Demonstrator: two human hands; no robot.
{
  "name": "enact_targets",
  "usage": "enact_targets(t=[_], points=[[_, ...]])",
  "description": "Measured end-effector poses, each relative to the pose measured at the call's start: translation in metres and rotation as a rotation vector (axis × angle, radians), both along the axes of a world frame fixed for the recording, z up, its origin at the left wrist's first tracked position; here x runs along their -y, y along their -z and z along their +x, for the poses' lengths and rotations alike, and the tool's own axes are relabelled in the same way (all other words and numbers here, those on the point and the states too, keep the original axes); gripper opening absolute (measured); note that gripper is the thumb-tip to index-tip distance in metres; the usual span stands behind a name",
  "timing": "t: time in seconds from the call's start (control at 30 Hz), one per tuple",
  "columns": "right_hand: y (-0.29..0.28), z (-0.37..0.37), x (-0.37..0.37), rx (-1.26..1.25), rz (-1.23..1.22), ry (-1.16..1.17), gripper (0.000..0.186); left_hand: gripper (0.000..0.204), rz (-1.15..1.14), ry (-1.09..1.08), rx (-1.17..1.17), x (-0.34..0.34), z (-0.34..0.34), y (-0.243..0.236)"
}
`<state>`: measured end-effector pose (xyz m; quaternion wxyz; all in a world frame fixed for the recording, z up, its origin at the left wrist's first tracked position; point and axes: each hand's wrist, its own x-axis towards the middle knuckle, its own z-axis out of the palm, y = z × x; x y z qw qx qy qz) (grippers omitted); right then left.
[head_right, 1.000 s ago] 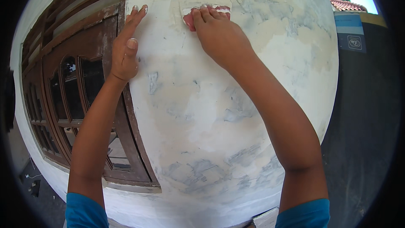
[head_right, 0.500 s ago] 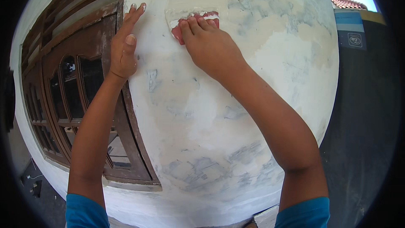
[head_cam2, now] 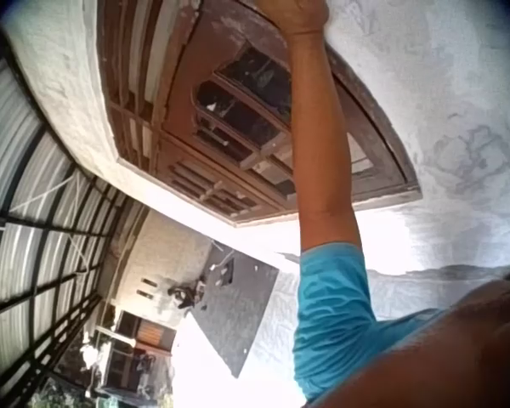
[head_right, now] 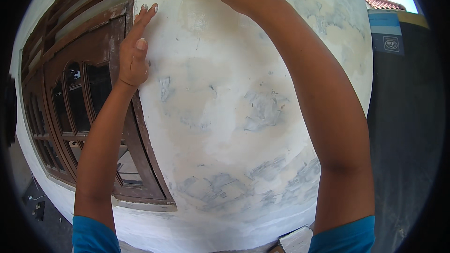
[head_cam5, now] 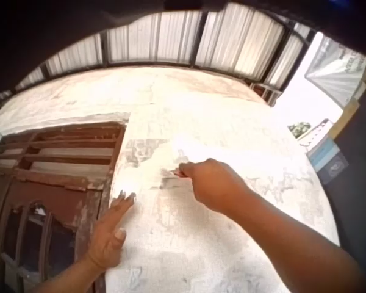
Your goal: Applying plaster or putty to an exterior wall using a putty knife.
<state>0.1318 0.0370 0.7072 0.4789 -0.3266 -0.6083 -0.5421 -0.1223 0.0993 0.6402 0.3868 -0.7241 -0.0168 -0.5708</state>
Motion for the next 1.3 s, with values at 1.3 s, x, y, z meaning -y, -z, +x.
enact_targets(t=[1.3], points=[[0.103, -0.002, 0.006, 0.242, -0.137, -0.123, 0.032, 0.062, -0.021, 0.013, 0.039, -0.001, -0.008, 0.003]])
